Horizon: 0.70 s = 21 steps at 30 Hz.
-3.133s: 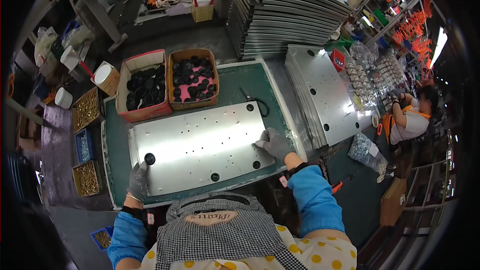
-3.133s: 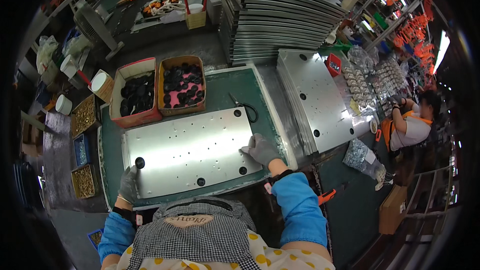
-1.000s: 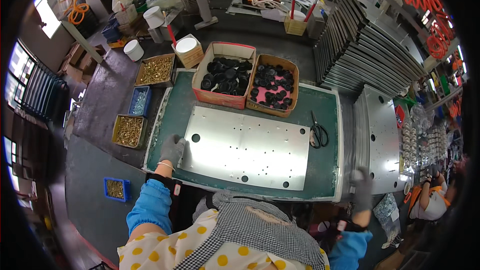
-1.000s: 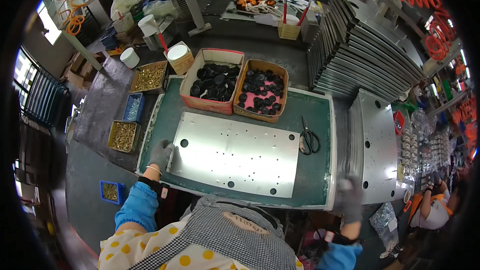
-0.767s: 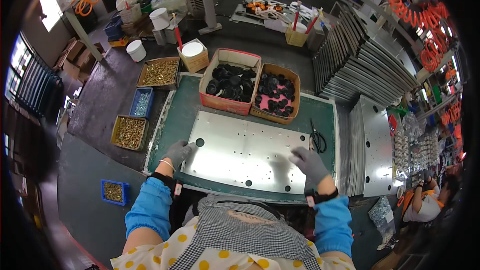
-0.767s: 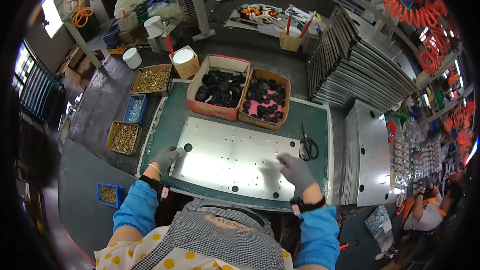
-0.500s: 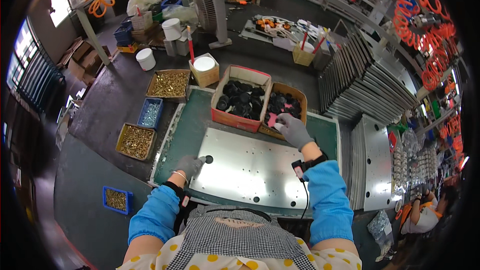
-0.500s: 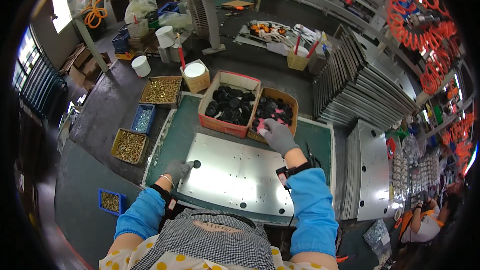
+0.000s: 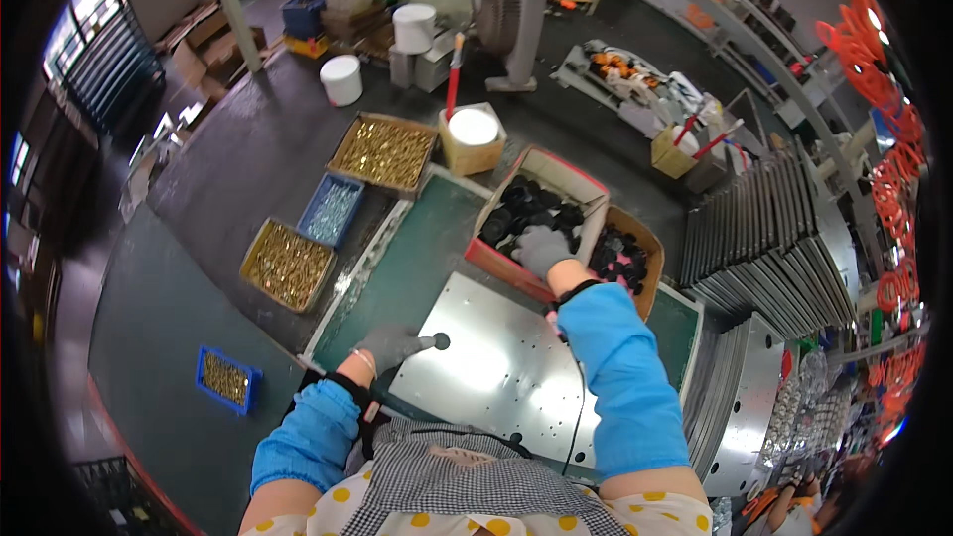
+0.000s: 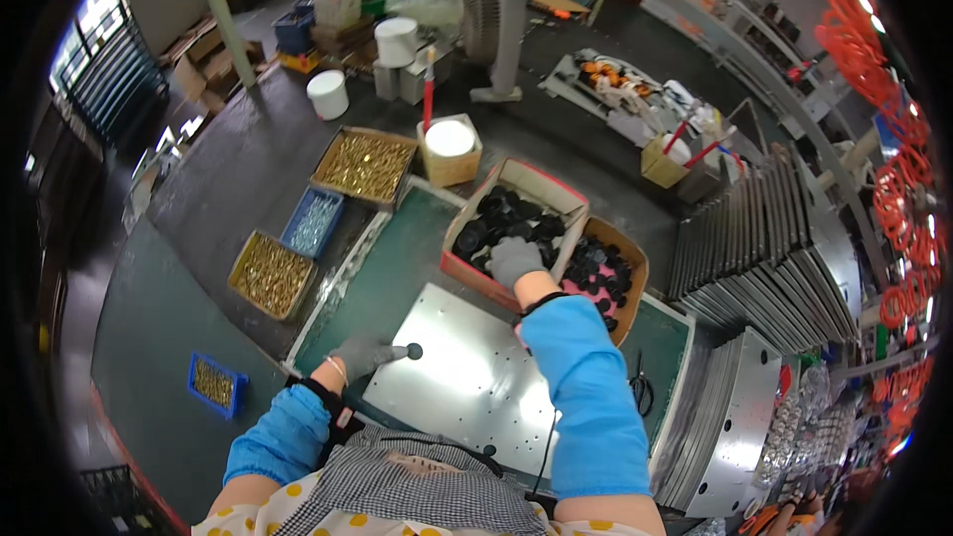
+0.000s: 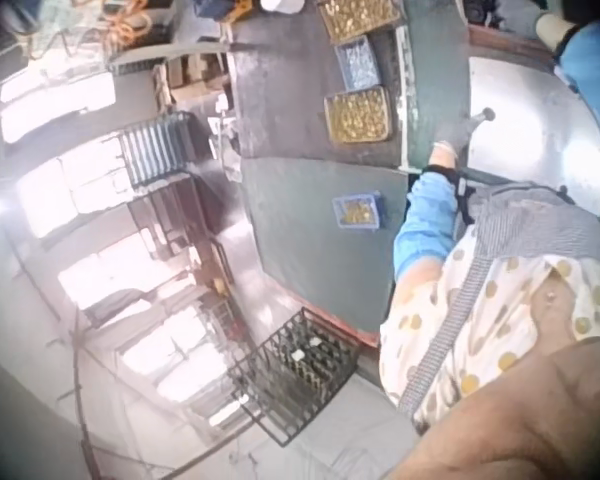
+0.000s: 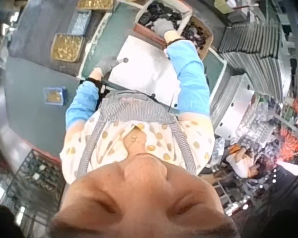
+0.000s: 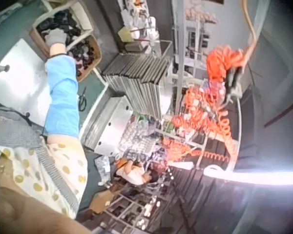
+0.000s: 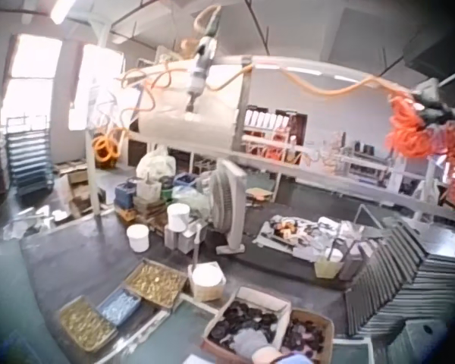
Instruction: Assembling small rubber or plastic components onto a metal base plate at an industrial workstation.
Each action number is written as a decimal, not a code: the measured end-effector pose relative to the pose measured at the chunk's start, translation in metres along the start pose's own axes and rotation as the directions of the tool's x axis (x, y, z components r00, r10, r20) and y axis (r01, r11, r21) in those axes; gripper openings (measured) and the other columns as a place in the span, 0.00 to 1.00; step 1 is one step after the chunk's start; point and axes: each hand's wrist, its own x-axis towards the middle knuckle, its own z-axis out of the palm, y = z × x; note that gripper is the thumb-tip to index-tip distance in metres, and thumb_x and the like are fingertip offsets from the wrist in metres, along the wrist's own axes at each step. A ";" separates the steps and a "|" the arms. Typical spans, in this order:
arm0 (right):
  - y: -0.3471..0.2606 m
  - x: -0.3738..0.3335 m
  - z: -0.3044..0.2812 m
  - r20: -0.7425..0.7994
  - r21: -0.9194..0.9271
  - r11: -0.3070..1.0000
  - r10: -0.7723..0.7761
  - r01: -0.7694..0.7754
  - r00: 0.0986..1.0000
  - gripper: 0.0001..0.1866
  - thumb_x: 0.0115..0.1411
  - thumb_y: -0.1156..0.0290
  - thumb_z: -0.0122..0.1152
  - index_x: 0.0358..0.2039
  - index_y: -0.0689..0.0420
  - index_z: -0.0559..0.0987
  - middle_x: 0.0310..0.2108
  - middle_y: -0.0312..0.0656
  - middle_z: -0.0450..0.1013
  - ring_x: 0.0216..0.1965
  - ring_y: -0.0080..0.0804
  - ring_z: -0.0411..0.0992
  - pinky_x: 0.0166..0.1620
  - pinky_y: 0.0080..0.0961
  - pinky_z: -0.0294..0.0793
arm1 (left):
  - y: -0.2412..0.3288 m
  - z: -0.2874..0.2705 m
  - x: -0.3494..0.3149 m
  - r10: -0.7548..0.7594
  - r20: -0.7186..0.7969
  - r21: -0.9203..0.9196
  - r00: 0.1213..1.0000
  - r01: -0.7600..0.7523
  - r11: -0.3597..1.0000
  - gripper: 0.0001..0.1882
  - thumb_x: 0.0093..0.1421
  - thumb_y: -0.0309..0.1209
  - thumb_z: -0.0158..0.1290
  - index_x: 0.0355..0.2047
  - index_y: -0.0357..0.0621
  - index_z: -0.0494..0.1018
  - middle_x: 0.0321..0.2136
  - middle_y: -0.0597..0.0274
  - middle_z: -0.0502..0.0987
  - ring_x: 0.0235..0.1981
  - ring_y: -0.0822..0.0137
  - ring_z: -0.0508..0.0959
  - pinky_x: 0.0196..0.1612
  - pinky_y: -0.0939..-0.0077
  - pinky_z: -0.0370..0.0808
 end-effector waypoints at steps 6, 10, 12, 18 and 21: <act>0.015 -0.056 -0.006 -0.530 0.162 0.980 -0.012 0.115 0.848 0.16 0.51 0.73 0.64 0.42 0.58 0.79 0.47 0.47 0.72 0.48 0.49 0.71 0.52 0.37 0.73 | -0.014 0.003 0.011 -0.013 0.055 -0.019 0.998 0.014 1.000 0.40 0.56 0.67 0.49 0.36 0.35 0.78 0.31 0.40 0.79 0.34 0.46 0.79 0.42 0.57 0.73; -0.021 -0.105 -0.010 -0.638 0.369 0.779 -0.185 0.507 0.748 0.13 0.48 0.81 0.61 0.36 0.58 0.76 0.42 0.48 0.71 0.45 0.47 0.71 0.48 0.37 0.72 | -0.018 0.014 0.009 0.045 -0.109 -0.187 0.993 -0.065 0.980 0.37 0.55 0.65 0.53 0.35 0.36 0.79 0.30 0.39 0.79 0.35 0.46 0.79 0.41 0.56 0.73; -0.055 -0.123 0.004 -0.583 0.521 0.600 -0.270 0.607 0.766 0.11 0.48 0.77 0.63 0.34 0.57 0.76 0.35 0.47 0.72 0.41 0.46 0.72 0.45 0.36 0.73 | -0.017 0.012 0.009 0.015 -0.063 -0.154 0.998 -0.024 0.988 0.36 0.55 0.63 0.53 0.36 0.36 0.79 0.33 0.40 0.79 0.37 0.45 0.79 0.42 0.57 0.73; -0.129 -0.111 0.059 -0.350 0.573 0.730 -0.195 0.374 0.916 0.13 0.61 0.58 0.57 0.37 0.53 0.81 0.35 0.46 0.77 0.38 0.50 0.75 0.42 0.41 0.73 | -0.011 0.005 0.004 0.037 -0.040 -0.049 0.999 -0.039 0.998 0.34 0.57 0.59 0.55 0.41 0.35 0.79 0.34 0.44 0.80 0.38 0.50 0.80 0.42 0.61 0.73; -0.148 -0.098 0.076 -0.354 0.538 0.817 -0.002 0.206 0.935 0.12 0.62 0.60 0.55 0.37 0.52 0.80 0.35 0.45 0.77 0.37 0.49 0.75 0.41 0.42 0.74 | -0.012 0.005 -0.003 0.081 -0.088 -0.038 0.993 -0.085 0.996 0.33 0.57 0.59 0.54 0.40 0.36 0.79 0.34 0.44 0.80 0.37 0.50 0.80 0.41 0.60 0.73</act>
